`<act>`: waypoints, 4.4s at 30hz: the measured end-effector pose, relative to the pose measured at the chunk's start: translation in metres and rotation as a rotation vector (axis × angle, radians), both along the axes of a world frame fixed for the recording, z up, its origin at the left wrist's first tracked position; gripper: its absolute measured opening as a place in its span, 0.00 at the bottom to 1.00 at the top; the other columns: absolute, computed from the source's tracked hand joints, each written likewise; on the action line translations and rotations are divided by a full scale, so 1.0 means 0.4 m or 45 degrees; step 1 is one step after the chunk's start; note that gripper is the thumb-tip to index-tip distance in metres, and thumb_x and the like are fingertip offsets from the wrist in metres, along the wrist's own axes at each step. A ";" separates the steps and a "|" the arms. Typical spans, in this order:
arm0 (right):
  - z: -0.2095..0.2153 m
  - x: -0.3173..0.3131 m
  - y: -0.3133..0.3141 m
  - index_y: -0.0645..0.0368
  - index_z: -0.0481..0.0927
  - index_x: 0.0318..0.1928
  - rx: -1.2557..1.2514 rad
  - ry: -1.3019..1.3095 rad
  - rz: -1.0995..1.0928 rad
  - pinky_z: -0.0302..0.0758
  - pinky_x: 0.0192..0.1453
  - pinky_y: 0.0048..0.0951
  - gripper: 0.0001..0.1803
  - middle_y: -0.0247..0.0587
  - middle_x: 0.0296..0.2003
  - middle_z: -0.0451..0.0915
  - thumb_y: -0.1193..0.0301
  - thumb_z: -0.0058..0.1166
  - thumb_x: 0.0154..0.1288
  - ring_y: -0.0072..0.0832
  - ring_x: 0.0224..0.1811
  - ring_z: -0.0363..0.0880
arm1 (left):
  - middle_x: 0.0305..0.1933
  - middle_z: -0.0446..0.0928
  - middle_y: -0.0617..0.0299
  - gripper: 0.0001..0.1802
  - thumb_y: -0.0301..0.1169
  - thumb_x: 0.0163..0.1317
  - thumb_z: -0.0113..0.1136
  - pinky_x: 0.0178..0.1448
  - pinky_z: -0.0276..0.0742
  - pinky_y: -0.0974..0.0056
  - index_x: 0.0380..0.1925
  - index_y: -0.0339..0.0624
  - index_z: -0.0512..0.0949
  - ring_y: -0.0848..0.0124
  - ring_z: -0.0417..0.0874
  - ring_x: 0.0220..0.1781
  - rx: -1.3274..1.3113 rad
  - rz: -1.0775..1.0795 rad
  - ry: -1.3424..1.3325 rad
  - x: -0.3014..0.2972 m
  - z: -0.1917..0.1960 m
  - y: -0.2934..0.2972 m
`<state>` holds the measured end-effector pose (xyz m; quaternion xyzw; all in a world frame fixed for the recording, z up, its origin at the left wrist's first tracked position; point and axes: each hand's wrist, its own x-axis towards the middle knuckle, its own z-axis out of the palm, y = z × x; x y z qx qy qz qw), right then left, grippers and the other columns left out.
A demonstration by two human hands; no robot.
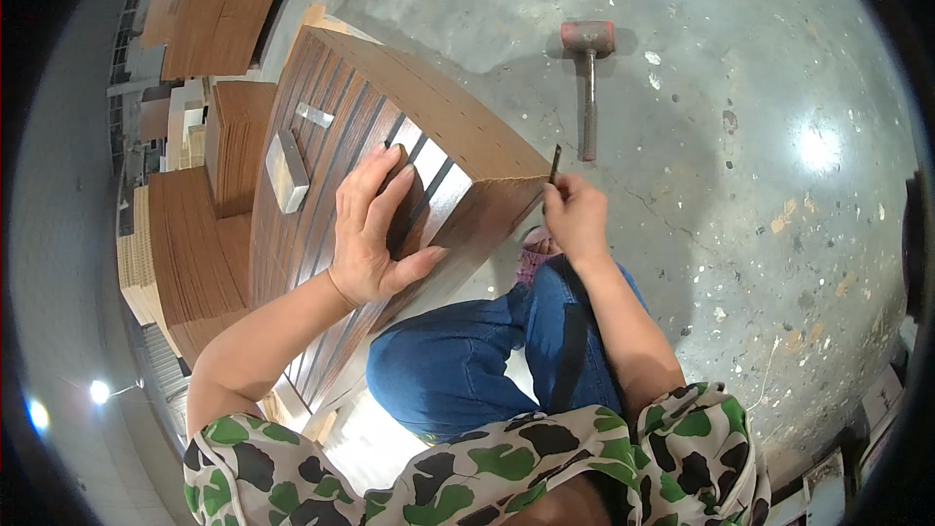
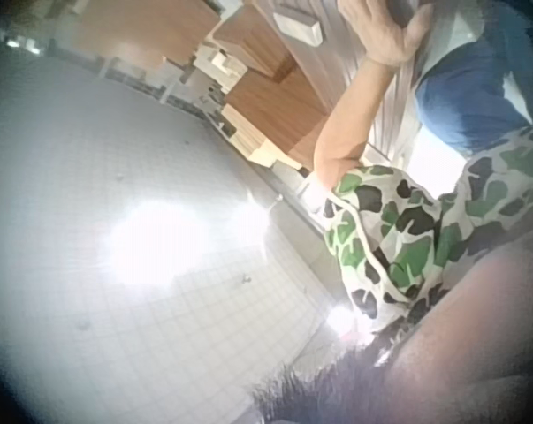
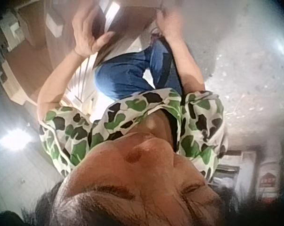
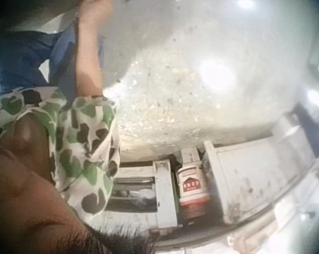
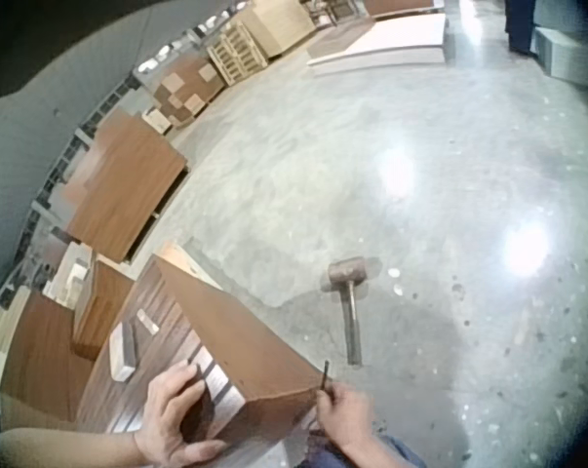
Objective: The person aligns wooden panels of a furniture unit, trims excess material from the edges using a knife, and hammers the sections together with a rubber mallet.
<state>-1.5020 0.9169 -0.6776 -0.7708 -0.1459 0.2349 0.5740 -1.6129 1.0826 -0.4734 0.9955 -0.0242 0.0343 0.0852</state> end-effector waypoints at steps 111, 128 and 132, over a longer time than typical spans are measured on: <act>0.375 0.019 -0.013 0.65 0.79 0.34 0.854 0.103 0.179 0.72 0.27 0.23 0.06 0.39 0.24 0.77 0.74 0.58 0.61 0.22 0.23 0.75 | 0.65 0.63 0.44 0.40 0.48 0.49 0.65 0.67 0.58 0.48 0.59 0.35 0.67 0.45 0.64 0.66 0.042 0.087 -0.067 -0.036 0.013 0.000; -0.195 0.103 -0.032 0.63 0.80 0.31 0.273 0.866 0.252 0.67 0.23 0.22 0.08 0.29 0.19 0.73 0.69 0.59 0.61 0.17 0.21 0.69 | 0.69 0.55 0.40 0.42 0.49 0.56 0.60 0.72 0.50 0.48 0.62 0.30 0.62 0.45 0.56 0.71 0.029 0.047 0.056 -0.030 0.000 0.009; 0.134 0.098 -0.002 0.60 0.80 0.34 0.729 0.643 0.594 0.67 0.26 0.18 0.07 0.25 0.22 0.74 0.69 0.59 0.63 0.12 0.22 0.68 | 0.70 0.54 0.40 0.42 0.50 0.56 0.59 0.72 0.50 0.48 0.63 0.32 0.61 0.45 0.55 0.72 0.054 0.062 0.086 -0.052 0.018 0.014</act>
